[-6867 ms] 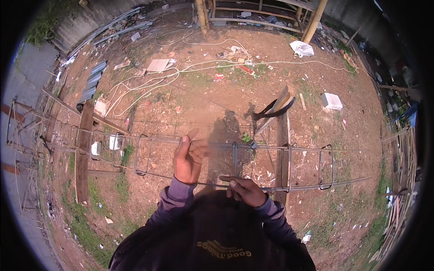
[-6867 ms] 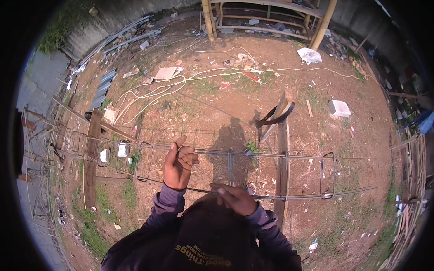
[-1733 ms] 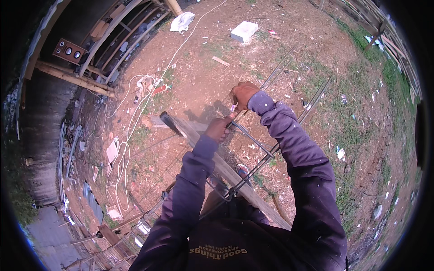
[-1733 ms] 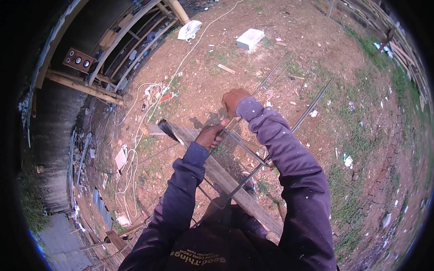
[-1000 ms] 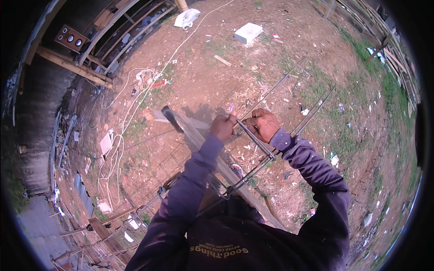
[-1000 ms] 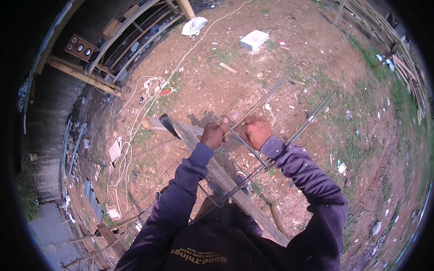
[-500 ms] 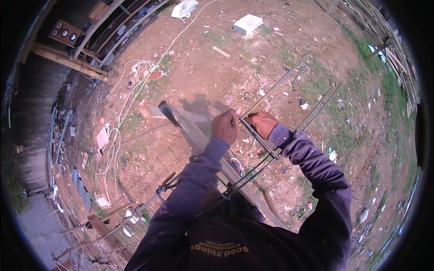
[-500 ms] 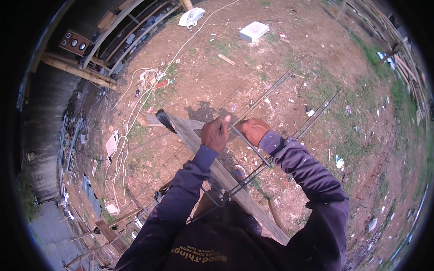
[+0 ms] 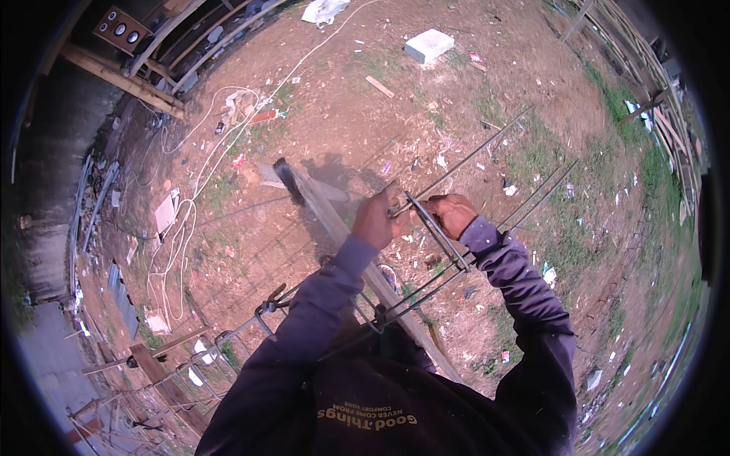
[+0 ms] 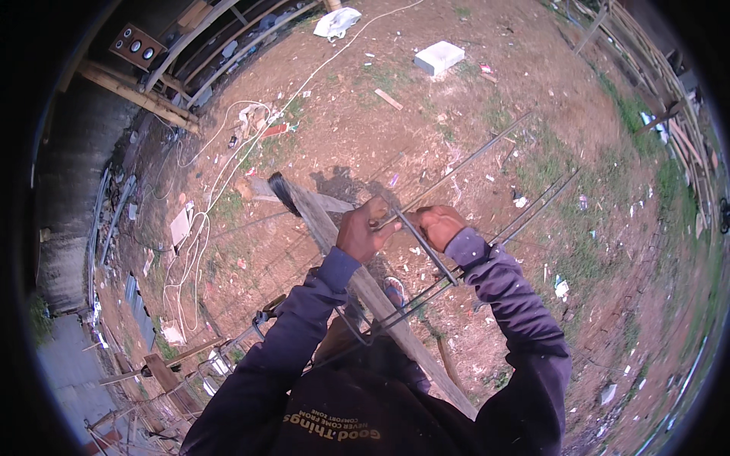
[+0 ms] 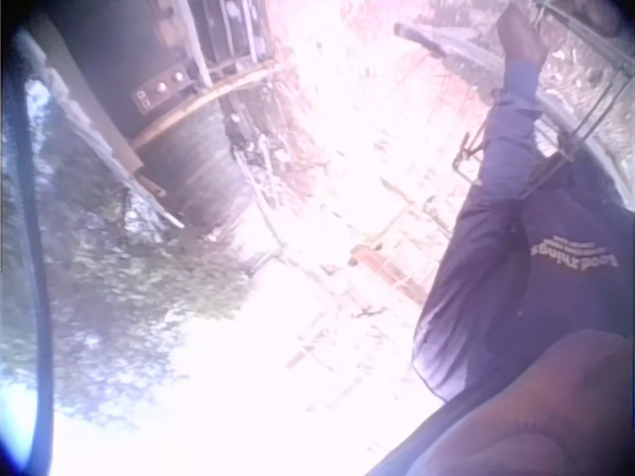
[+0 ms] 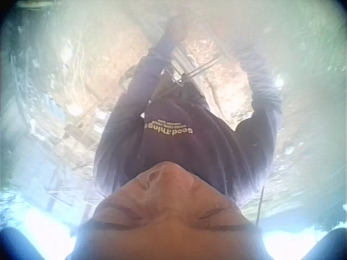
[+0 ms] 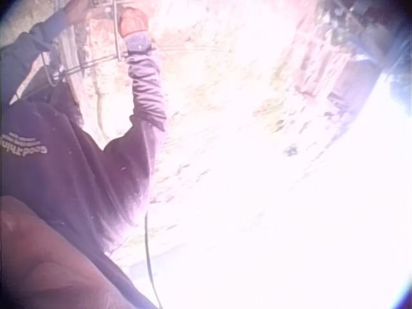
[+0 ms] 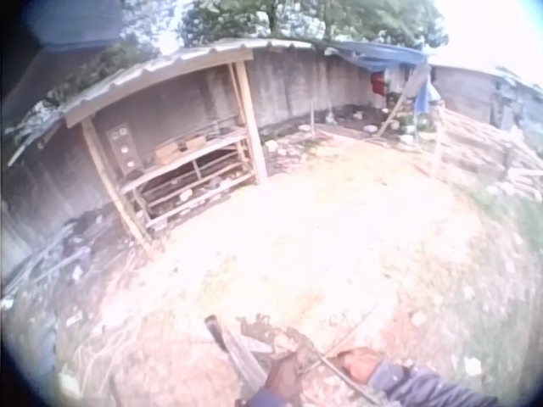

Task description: The person uses yellow-handled pliers to twist wire ties around the joints of a rectangular metal frame laid on the ground. The person repeatedly positions the frame, wraps wire, and twists it to secure the structure.

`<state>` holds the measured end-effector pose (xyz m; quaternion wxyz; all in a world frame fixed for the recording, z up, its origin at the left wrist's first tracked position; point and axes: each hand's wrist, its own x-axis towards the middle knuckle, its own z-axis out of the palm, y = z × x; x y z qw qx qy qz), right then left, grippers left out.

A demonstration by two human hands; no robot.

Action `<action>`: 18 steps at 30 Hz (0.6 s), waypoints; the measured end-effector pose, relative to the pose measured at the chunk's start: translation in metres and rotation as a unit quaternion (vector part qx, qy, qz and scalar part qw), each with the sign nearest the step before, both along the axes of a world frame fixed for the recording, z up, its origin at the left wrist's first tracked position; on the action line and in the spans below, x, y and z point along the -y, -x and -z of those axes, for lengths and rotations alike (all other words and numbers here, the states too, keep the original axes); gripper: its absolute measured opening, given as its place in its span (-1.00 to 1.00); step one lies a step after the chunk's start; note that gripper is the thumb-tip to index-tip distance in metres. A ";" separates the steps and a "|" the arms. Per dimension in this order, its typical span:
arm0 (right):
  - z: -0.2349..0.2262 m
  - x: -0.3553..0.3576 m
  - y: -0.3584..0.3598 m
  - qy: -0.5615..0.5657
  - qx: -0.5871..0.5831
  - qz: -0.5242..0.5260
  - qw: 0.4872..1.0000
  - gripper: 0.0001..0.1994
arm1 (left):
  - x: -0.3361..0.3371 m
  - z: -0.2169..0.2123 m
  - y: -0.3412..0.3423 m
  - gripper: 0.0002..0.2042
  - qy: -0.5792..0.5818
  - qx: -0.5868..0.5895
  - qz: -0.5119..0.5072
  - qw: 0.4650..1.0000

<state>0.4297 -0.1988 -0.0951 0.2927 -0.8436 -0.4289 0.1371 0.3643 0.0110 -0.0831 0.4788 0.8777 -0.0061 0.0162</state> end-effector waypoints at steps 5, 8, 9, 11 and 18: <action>0.005 0.001 -0.001 0.029 -0.009 0.017 0.999 -0.68 | 0.003 -0.005 -0.002 -0.59 -0.039 0.007 0.032 0.999; 0.011 0.001 -0.001 0.043 -0.034 0.038 0.998 -0.69 | 0.003 -0.004 -0.003 -0.61 -0.030 0.029 0.039 0.998; 0.013 0.001 -0.001 0.052 -0.037 0.042 0.997 -0.70 | 0.002 -0.003 -0.004 -0.63 -0.025 0.019 0.045 0.998; 0.014 0.001 0.000 0.030 -0.077 0.069 0.994 -0.70 | -0.002 0.000 -0.007 -0.68 -0.017 0.045 0.072 0.996; 0.005 0.002 -0.001 0.007 -0.013 0.045 0.999 -0.65 | -0.009 0.009 -0.015 -0.76 -0.012 0.103 0.101 0.989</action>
